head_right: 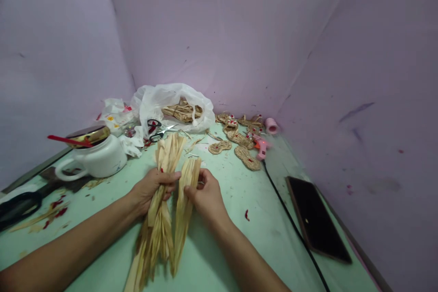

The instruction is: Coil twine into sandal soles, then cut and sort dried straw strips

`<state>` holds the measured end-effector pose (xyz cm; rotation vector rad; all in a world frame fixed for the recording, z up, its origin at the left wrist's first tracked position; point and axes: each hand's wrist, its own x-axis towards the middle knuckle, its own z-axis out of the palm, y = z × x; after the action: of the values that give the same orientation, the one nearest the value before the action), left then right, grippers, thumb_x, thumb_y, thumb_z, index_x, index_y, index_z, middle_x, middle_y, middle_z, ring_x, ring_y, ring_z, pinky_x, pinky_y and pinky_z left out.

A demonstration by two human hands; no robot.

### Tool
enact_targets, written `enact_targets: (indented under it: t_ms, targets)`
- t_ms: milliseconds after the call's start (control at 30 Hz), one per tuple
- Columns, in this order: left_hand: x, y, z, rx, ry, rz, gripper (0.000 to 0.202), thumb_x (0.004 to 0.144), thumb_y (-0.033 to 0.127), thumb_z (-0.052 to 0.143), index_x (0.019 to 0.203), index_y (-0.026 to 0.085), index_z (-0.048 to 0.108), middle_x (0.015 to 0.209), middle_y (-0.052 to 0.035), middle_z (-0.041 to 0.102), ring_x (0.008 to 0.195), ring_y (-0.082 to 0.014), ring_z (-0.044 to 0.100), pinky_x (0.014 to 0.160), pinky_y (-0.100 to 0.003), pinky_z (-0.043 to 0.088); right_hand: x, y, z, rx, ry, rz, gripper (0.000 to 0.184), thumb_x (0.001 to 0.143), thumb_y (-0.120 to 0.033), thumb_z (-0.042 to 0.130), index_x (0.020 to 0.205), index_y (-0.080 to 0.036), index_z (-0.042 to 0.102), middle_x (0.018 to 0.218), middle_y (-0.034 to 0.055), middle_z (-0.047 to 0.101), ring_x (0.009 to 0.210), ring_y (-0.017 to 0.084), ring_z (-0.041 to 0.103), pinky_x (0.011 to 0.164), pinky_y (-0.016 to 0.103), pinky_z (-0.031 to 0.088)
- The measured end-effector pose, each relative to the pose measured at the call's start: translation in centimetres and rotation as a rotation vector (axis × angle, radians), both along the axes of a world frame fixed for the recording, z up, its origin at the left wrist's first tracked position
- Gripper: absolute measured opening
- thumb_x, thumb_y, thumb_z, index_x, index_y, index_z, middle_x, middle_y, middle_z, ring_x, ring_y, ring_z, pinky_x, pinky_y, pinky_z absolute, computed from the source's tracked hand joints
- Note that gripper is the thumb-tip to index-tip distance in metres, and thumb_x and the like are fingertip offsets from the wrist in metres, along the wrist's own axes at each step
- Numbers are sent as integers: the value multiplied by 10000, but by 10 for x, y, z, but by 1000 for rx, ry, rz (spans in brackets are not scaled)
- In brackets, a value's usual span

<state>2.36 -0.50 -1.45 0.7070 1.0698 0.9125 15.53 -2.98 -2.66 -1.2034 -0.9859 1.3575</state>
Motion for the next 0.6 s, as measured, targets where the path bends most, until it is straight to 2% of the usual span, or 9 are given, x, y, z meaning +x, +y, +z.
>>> enact_targets:
  t_ms: [67,167,267,367,467,600]
  targets:
    - [3,-4,0,17,3,-8,208,485,172,720,560,97,541,355,38,443,309,-50,372,322,-165,275,-2,-2,3,-12,25,28,384,504,-135,694,862,-166,558,803,33,663,688,171,617,660,291,484]
    - [6,-6,2,-6,19,49,153,472,99,679,557,91,553,344,45,433,303,-48,365,322,-162,269,-3,-5,7,-107,96,49,394,501,-204,732,851,-163,555,658,8,649,574,160,605,568,278,473]
    - [4,-3,6,-3,23,85,111,497,67,640,520,97,536,323,45,417,287,-43,345,310,-156,251,1,-3,10,-193,120,21,317,502,-222,731,764,-149,569,583,-3,617,500,130,568,500,248,445]
    - [0,2,7,10,32,80,130,503,69,648,507,102,523,327,43,419,285,-43,347,302,-154,250,7,2,10,-229,109,-24,243,510,-215,717,687,-146,565,563,-12,590,471,104,531,454,224,422]
    - [-2,4,6,10,42,72,149,499,80,660,501,106,513,328,46,412,284,-42,346,301,-155,251,12,6,9,-246,109,-25,220,541,-234,698,700,-149,574,566,-12,578,475,102,524,444,222,429]
    - [0,2,7,14,32,52,160,470,89,673,518,105,521,334,50,421,286,-42,351,302,-155,250,14,6,9,-235,151,79,299,629,-400,666,770,-150,581,610,1,592,488,111,539,472,258,470]
